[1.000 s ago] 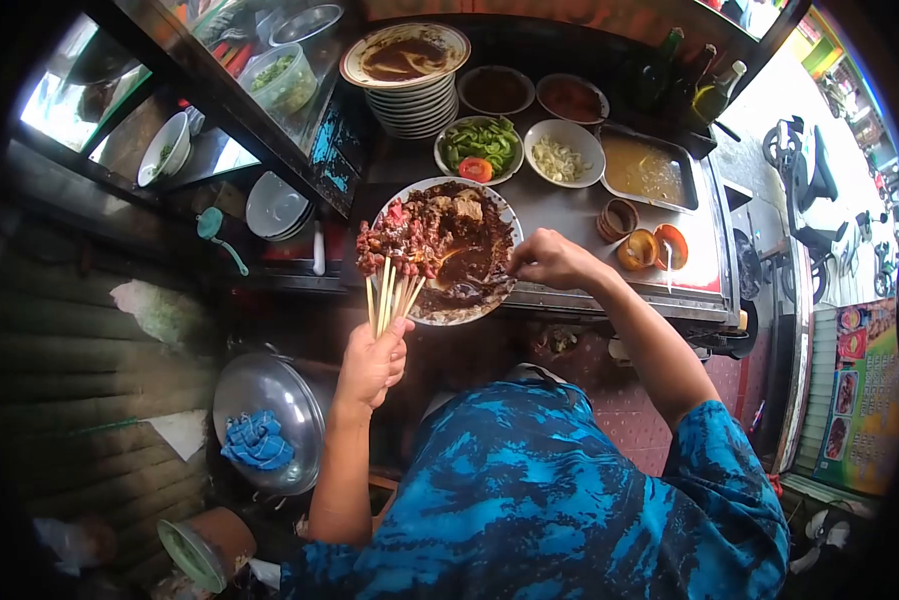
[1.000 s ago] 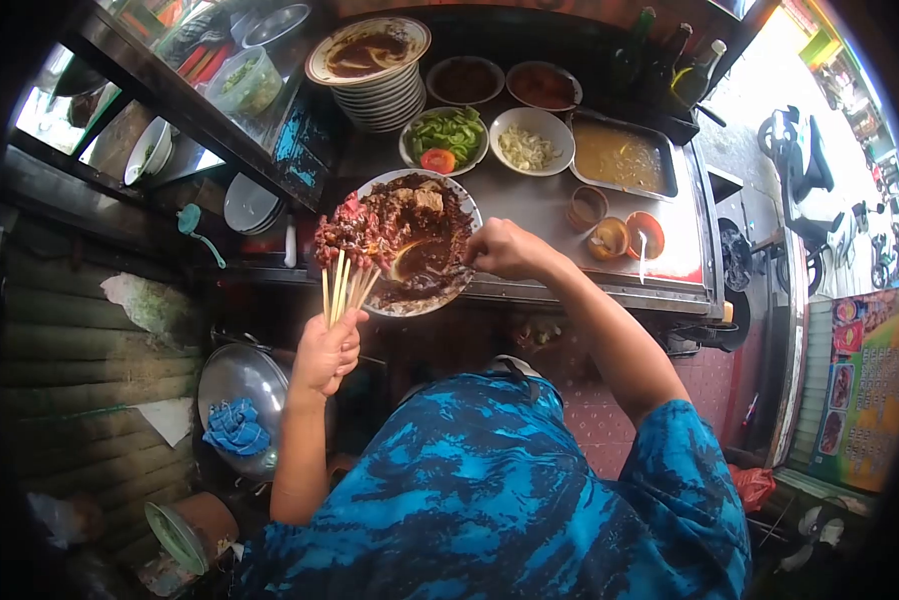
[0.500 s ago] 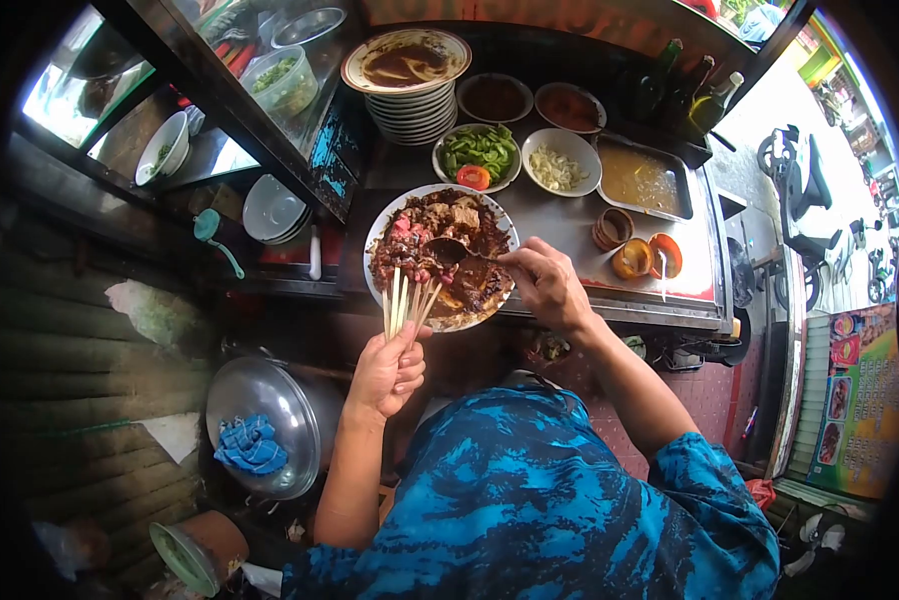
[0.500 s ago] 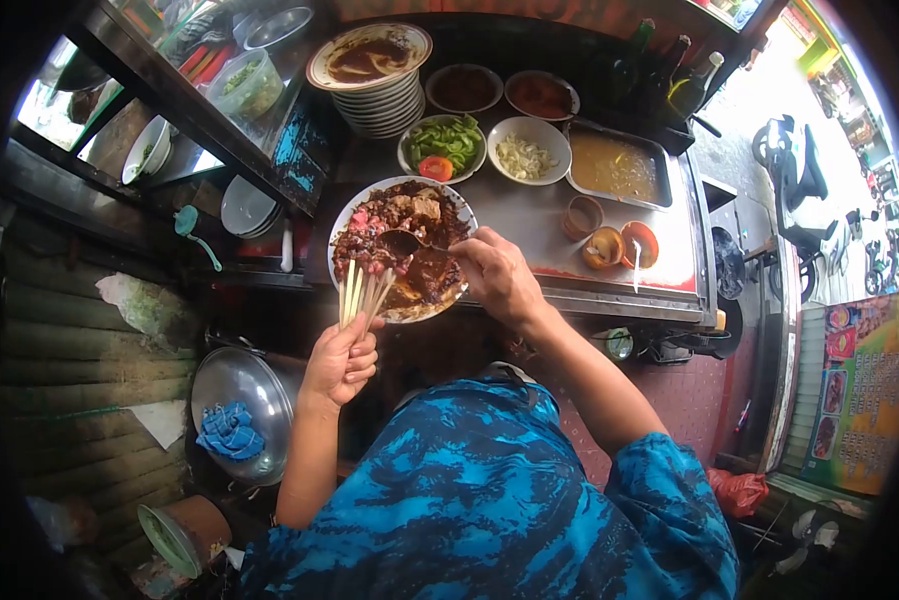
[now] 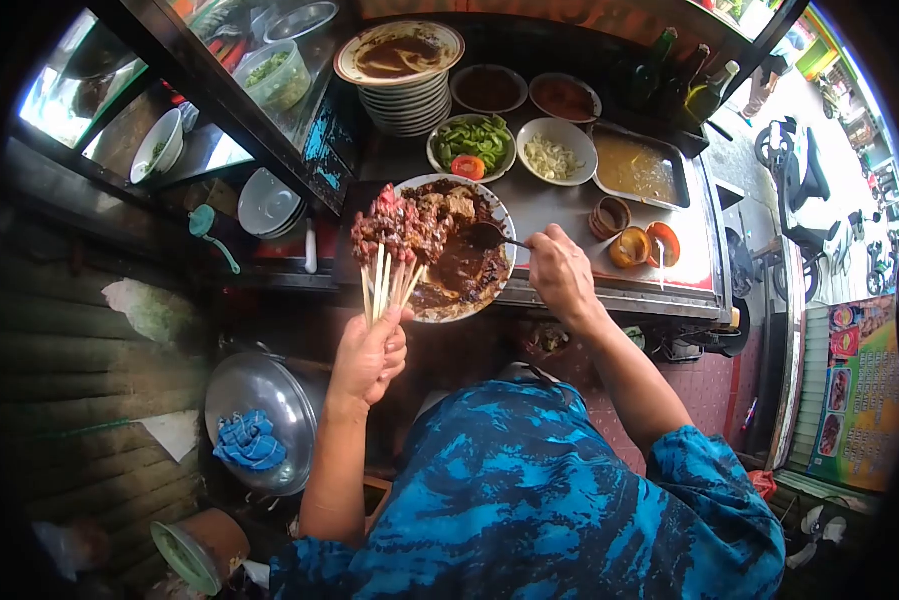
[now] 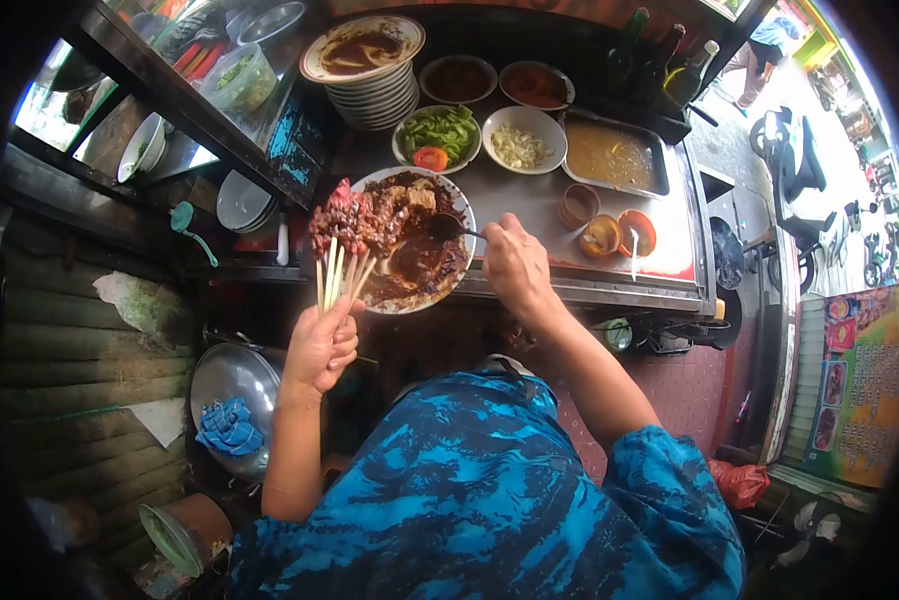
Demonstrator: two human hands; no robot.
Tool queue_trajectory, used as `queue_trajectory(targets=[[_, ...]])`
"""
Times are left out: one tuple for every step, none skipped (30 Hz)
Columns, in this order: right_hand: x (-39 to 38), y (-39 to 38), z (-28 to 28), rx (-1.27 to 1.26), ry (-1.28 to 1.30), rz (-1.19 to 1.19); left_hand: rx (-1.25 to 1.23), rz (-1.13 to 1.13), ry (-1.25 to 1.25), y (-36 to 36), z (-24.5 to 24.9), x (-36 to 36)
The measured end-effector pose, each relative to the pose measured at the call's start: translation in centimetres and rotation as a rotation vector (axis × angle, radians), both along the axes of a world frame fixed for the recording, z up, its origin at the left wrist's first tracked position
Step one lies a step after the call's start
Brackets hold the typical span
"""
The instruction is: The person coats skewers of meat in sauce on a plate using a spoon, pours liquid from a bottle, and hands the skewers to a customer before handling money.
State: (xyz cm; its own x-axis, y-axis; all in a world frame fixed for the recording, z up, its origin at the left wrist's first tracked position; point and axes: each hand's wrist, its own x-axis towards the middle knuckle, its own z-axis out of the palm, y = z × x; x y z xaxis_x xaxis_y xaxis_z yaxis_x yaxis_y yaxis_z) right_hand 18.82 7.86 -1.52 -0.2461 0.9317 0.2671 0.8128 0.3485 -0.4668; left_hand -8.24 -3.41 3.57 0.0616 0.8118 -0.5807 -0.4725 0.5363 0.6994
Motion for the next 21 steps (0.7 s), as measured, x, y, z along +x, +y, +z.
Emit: queue_trajectory(targets=[[-0.5, -0.2, -0.2, -0.051, -0.055, 0.004, 0.017, 0.0, 0.04, 0.0, 0.3, -0.1], [-1.0, -0.8, -0.3, -0.054, -0.054, 0.01, 0.012, 0.005, 0.042, 0.0, 0.5, -0.4], [-1.7, -1.5, 0.0, -0.092, -0.014, 0.059, 0.018, -0.001, 0.059, 0.1, 0.6, -0.6], [-2.3, -2.2, 0.1, -0.129, 0.024, 0.107, 0.023, -0.007, 0.075, 0.3, 0.8, -0.7], [-2.7, -2.7, -0.3, -0.112, 0.122, 0.184, 0.025, -0.009, 0.096, 0.4, 1.1, -0.8], [-3.0, -2.7, -0.8, -0.116, 0.123, 0.189, 0.021, -0.005, 0.097, 0.3, 1.0, -0.9], [-3.4, -2.4, -1.2, -0.101, 0.204, 0.218, 0.028, -0.002, 0.1, 0.3, 0.9, -1.0], [-3.8, -1.8, -1.4, -0.083, 0.286, 0.247, 0.038, 0.001, 0.103, 0.4, 0.9, -1.2], [-4.3, -1.0, -1.5, -0.108, 0.233, 0.191, 0.038, 0.006, 0.104, 0.4, 0.9, -1.3], [-4.9, 0.0, -1.8, -0.111, 0.233, 0.192, 0.045, 0.008, 0.107, 0.4, 0.9, -1.4], [-5.4, 1.0, -2.2, -0.082, 0.237, 0.227, 0.051, 0.006, 0.109, 0.3, 0.9, -1.4], [-5.8, 2.0, -2.6, -0.047, 0.24, 0.261, 0.051, 0.0, 0.108, 0.3, 0.9, -1.3], [-6.0, 2.7, -2.8, -0.139, 0.242, 0.315, 0.035, 0.002, 0.097, 0.3, 0.9, -1.3], [-5.7, 3.1, -2.9, -0.132, 0.242, 0.314, 0.021, 0.008, 0.087, 0.4, 0.9, -1.4], [-5.2, 3.4, -2.6, -0.167, 0.207, 0.428, 0.025, 0.01, 0.086, 0.6, 0.8, -1.4], [-4.7, 3.7, -2.5, -0.207, 0.171, 0.547, 0.02, 0.008, 0.07, 0.5, 0.7, -1.3], [-4.0, 3.6, -2.2, -0.281, 0.123, 0.535, 0.014, 0.011, 0.053, 0.5, 0.6, -1.2], [-3.3, 3.3, -0.4, -0.425, 0.071, 0.485, 0.015, 0.023, 0.051, 0.5, 0.4, -1.1], [-2.5, 3.2, -0.2, -0.521, 0.104, 0.438, 0.01, 0.023, 0.031, 0.6, 0.2, -1.0], [-1.5, 3.2, 0.0, -0.616, 0.137, 0.388, 0.007, 0.021, 0.01, 0.7, 0.0, -0.9], [-0.4, 3.3, 0.2, -0.634, 0.172, 0.401, -0.001, 0.02, -0.003, 0.9, -0.4, -0.8]])
